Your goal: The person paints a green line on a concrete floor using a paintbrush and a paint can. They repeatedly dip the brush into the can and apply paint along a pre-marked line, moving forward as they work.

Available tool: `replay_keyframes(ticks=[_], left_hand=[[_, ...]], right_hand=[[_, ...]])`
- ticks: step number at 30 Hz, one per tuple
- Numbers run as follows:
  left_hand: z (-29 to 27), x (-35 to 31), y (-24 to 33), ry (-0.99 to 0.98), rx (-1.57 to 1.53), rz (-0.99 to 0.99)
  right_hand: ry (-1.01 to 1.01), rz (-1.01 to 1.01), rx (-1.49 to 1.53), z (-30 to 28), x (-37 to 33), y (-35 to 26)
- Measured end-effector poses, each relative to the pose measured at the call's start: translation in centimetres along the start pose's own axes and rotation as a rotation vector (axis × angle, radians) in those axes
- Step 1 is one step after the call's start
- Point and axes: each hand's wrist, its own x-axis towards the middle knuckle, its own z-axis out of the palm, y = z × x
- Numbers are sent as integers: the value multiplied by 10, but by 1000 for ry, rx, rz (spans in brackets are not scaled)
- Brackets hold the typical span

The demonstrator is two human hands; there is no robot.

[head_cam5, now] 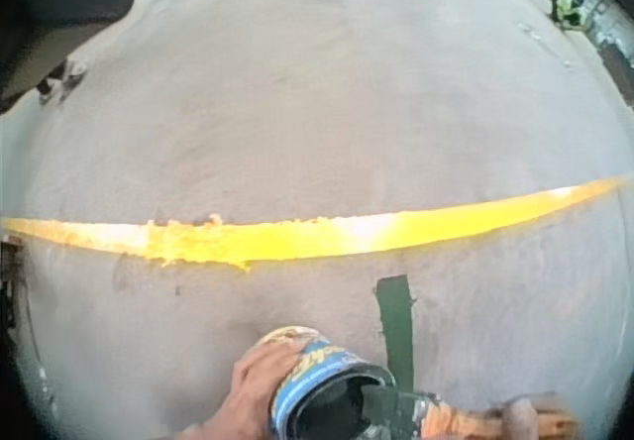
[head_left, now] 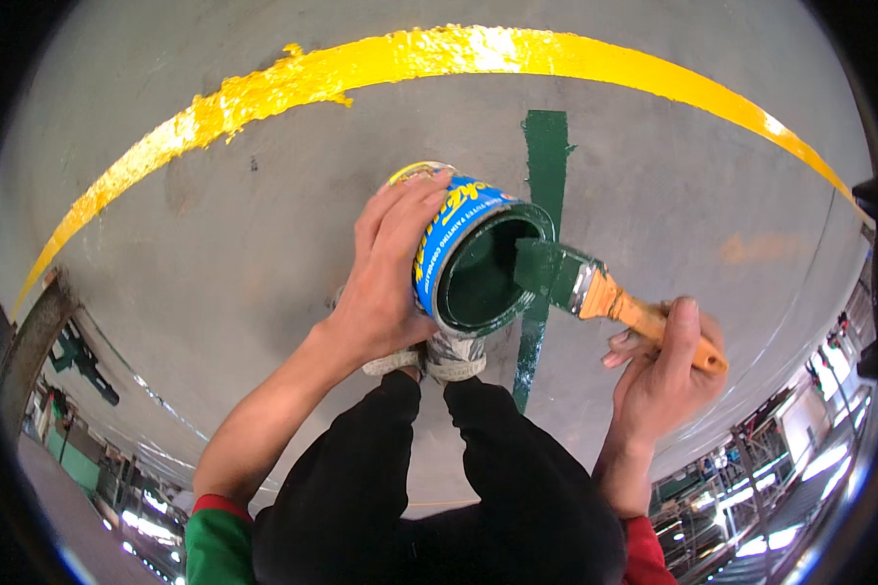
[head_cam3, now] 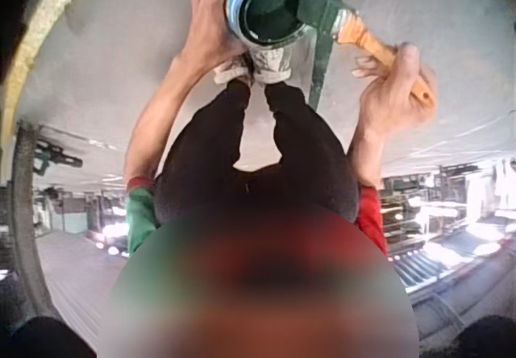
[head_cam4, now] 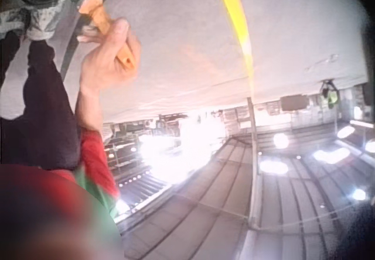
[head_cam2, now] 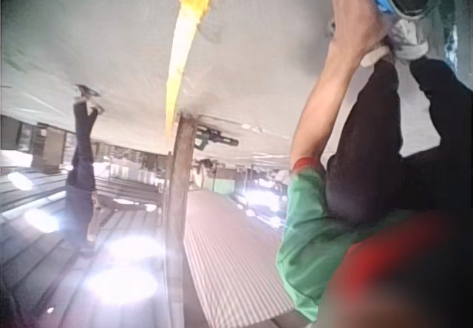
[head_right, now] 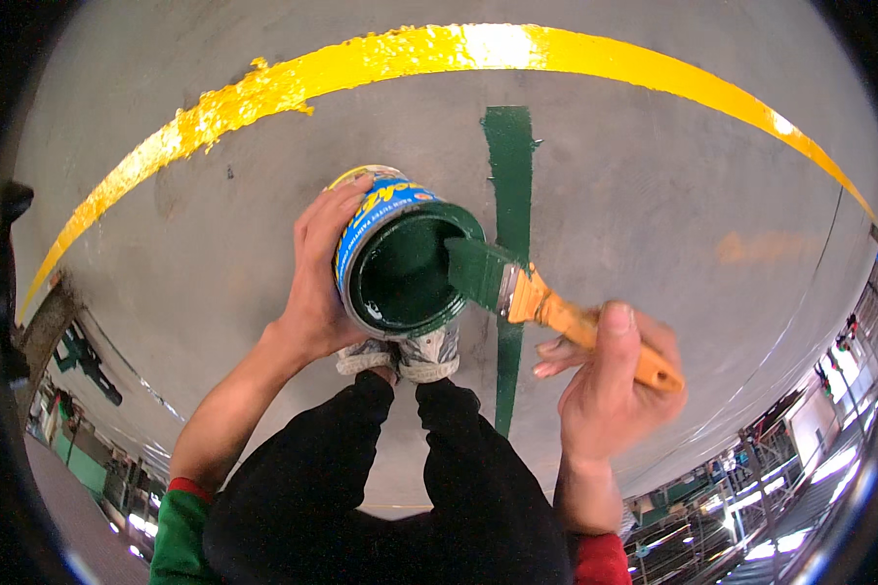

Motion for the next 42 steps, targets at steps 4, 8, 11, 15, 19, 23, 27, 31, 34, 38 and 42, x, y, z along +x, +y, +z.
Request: replay_keyframes(ticks=[4,8,11,15,19,23,27,31,34,38,42], left_hand=[[15,6,-21,44,-17,64],[20,14,-33,28,15,94],[22,19,-35,22,24,123],[23,13,-34,31,31,114],[11,-5,-39,25,66,22],[-15,-30,-46,57,-14,-64],[-31,-56,-51,98,8,-156],[-40,-76,-55,115,25,-283],[-39,-82,-59,133,-32,-395],[-37,-83,-57,118,-22,-442],[-33,-81,-55,138,-20,-448]], right_hand=[[28,-15,63,-15,16,13],[-37,-12,248,-15,23,25],[-30,54,285,-5,28,40],[-28,103,257,-14,28,54],[-114,79,434,-31,38,61],[-169,-319,202,-12,66,88],[-224,-807,-337,14,94,115],[-182,-861,-309,40,109,136],[-167,-879,-306,55,117,145],[-170,-896,-298,66,121,149],[-167,-900,-325,69,122,149]])
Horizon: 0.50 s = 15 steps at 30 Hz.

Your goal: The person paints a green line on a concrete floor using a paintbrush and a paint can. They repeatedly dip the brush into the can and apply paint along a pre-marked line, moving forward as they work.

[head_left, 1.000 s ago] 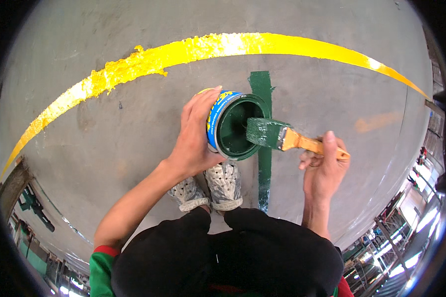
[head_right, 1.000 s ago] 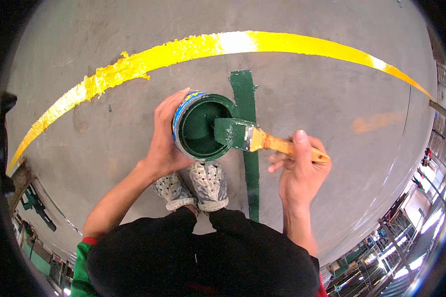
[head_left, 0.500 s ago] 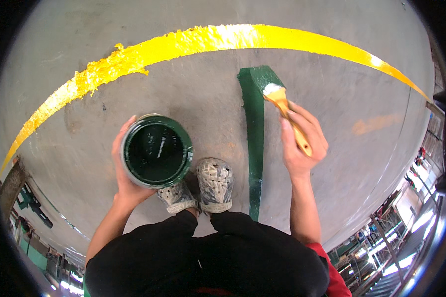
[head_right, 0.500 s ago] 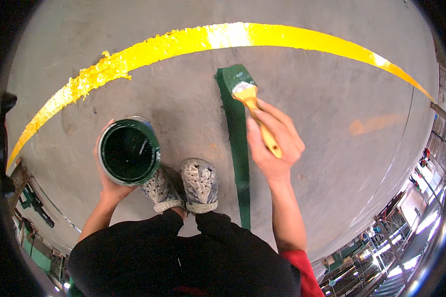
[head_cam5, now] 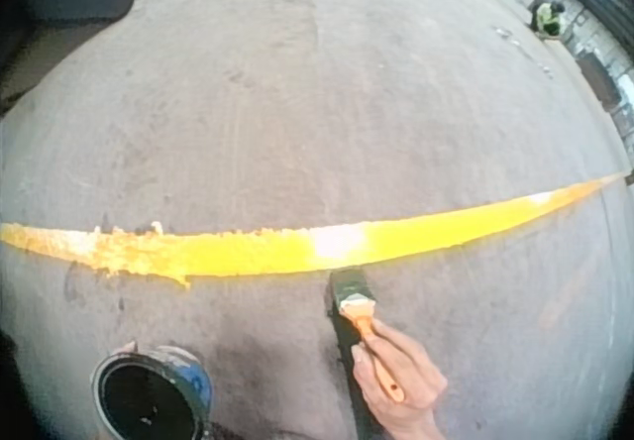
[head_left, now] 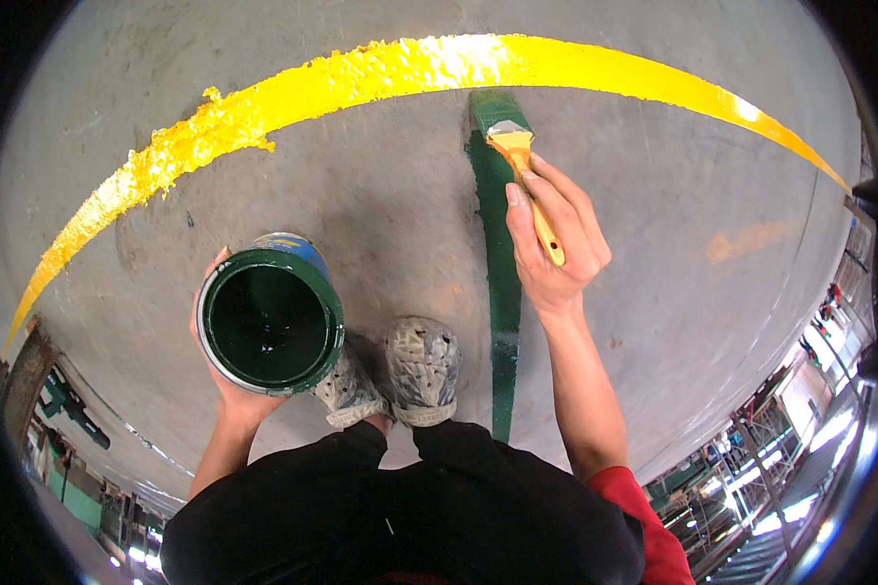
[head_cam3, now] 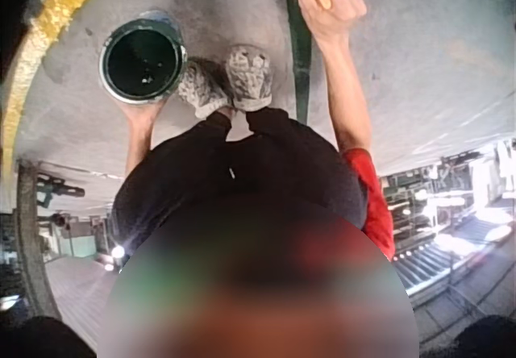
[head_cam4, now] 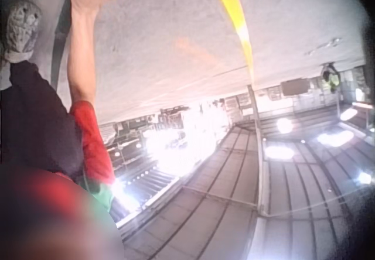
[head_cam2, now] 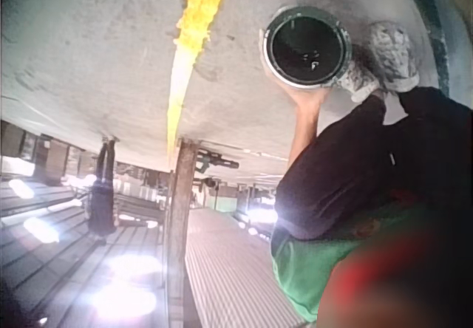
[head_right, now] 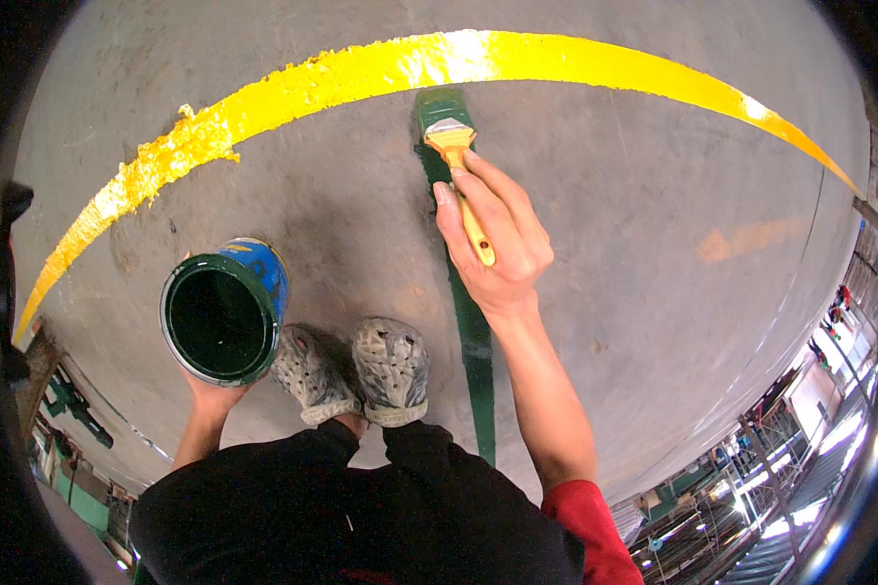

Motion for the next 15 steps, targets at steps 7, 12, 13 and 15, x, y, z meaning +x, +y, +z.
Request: replay_keyframes(ticks=[7,12,13,15], left_hand=[[5,1,-1,-6,2,-6],[3,-1,0,-6,23,-29],[3,-1,-1,-7,12,-41],[2,-1,-1,-10,-2,-61]], right_hand=[[-14,-8,-7,3,4,1],[-38,-9,-16,4,5,3],[-28,-18,-10,5,5,4],[-18,-19,4,5,5,5]])
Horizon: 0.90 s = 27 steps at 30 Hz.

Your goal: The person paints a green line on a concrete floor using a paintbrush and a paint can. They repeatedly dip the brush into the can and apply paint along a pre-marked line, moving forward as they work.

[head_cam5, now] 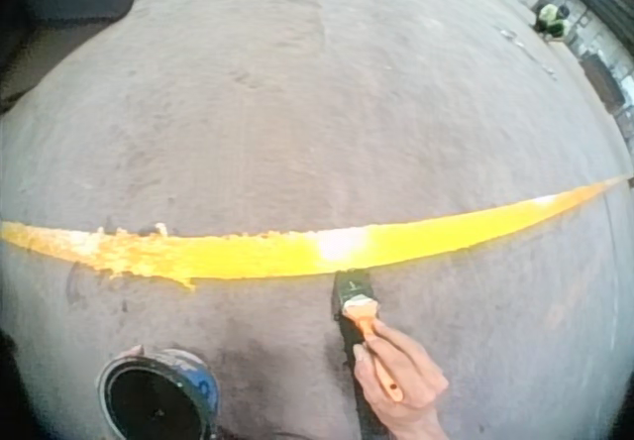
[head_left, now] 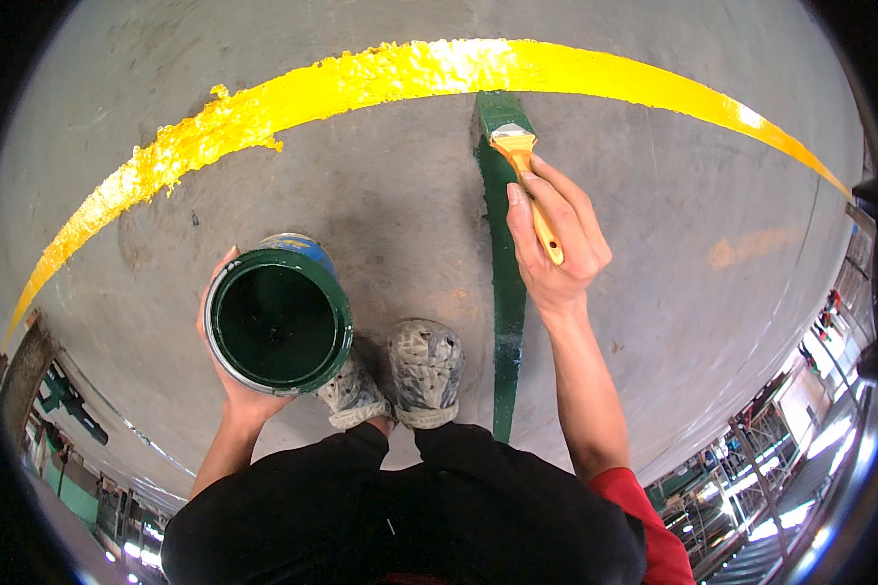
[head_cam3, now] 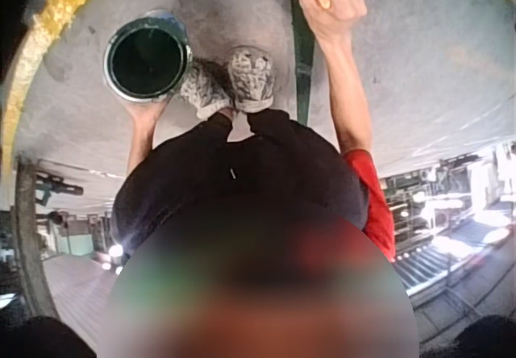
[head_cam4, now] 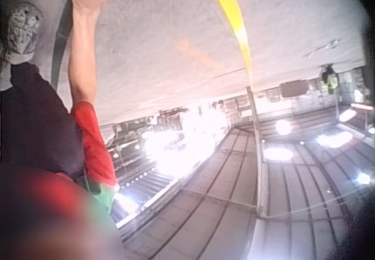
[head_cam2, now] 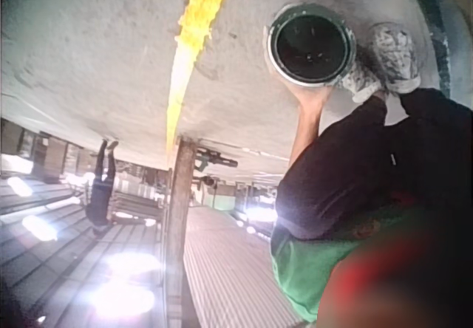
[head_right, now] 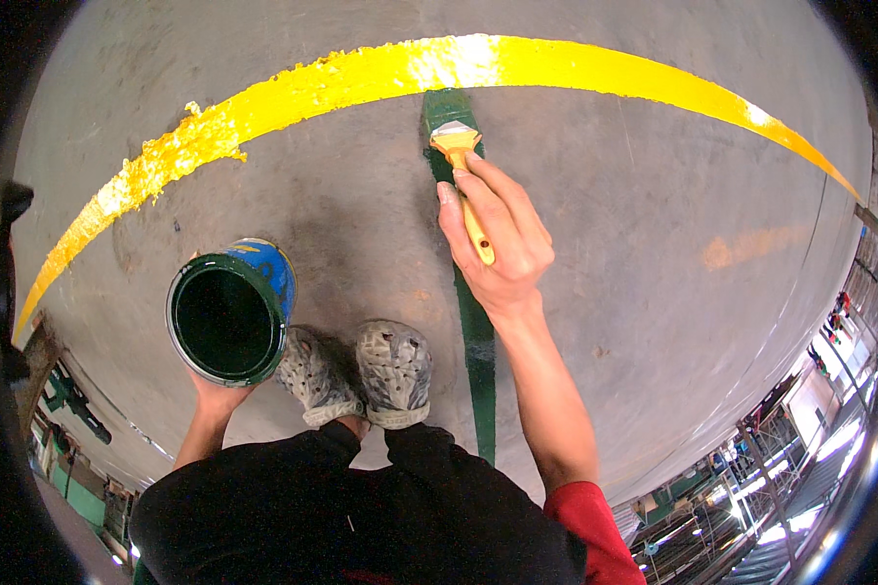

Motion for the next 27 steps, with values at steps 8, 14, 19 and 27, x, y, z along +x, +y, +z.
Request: replay_keyframes(ticks=[8,14,19,27], left_hand=[[0,5,-4,-16,-46,77],[1,8,-3,-26,-20,113],[1,7,-2,-12,20,129],[2,2,-1,9,16,32]], right_hand=[[-104,110,-39,-28,15,-17],[-25,85,-15,-24,28,-11],[-113,112,-6,-19,27,-13],[-74,120,-10,-25,36,-13]])
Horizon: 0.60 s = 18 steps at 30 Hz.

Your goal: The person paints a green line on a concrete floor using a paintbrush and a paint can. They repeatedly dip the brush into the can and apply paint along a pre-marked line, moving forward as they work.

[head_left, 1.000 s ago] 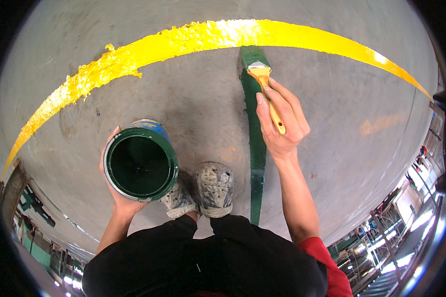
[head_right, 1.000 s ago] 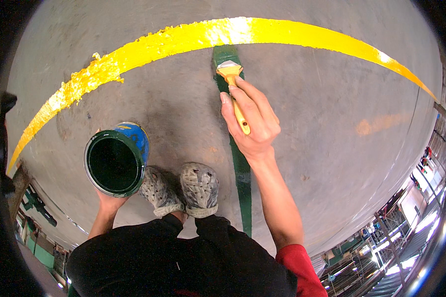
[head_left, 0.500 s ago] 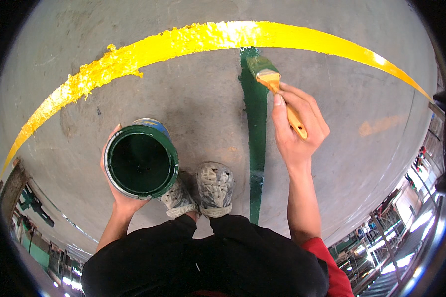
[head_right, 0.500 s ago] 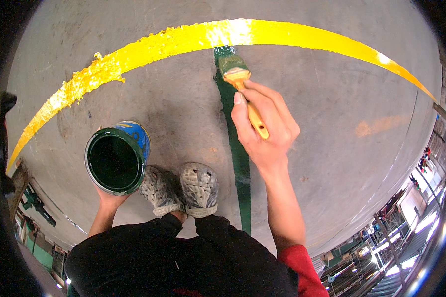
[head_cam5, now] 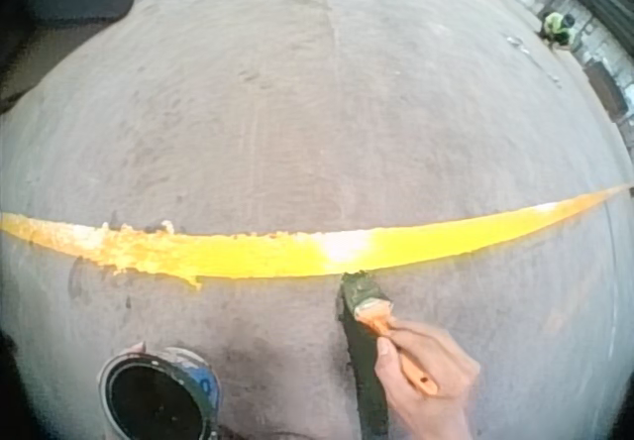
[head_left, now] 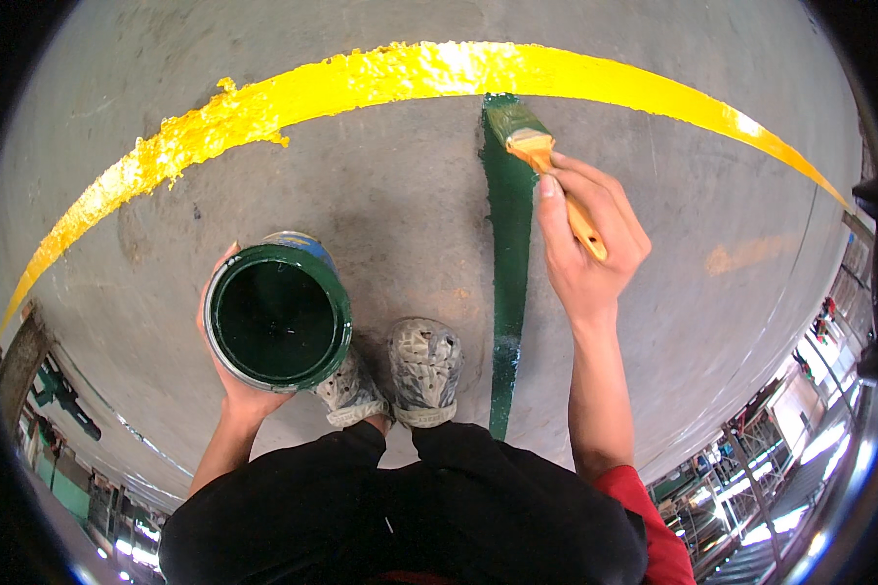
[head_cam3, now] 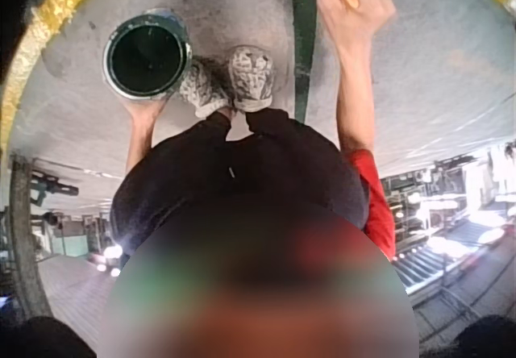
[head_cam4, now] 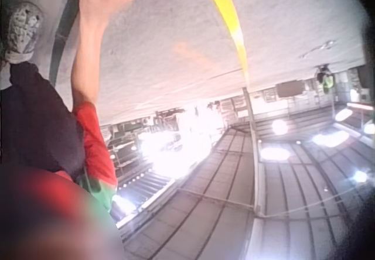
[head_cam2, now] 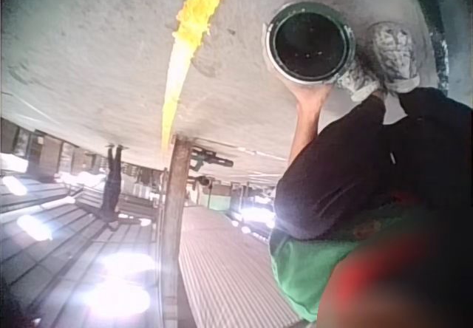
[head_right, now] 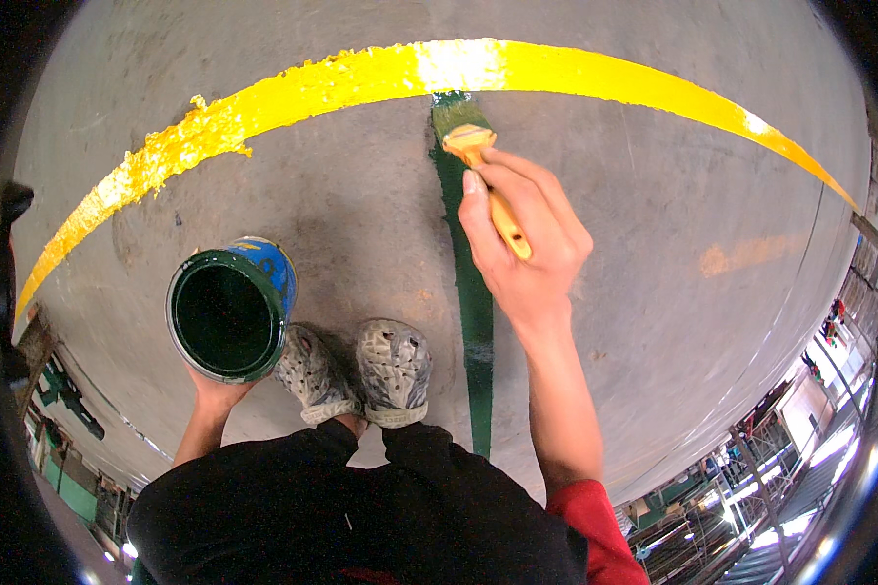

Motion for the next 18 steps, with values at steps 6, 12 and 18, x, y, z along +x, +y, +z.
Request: replay_keyframes(ticks=[6,12,18], left_hand=[[1,3,-3,-9,23,19],[1,0,-6,-12,-11,-39],[1,-2,-7,-17,8,-65]], right_hand=[[-147,74,-25,-12,-8,-7],[21,25,-43,-26,-6,-2],[58,-58,-24,2,-8,15]])
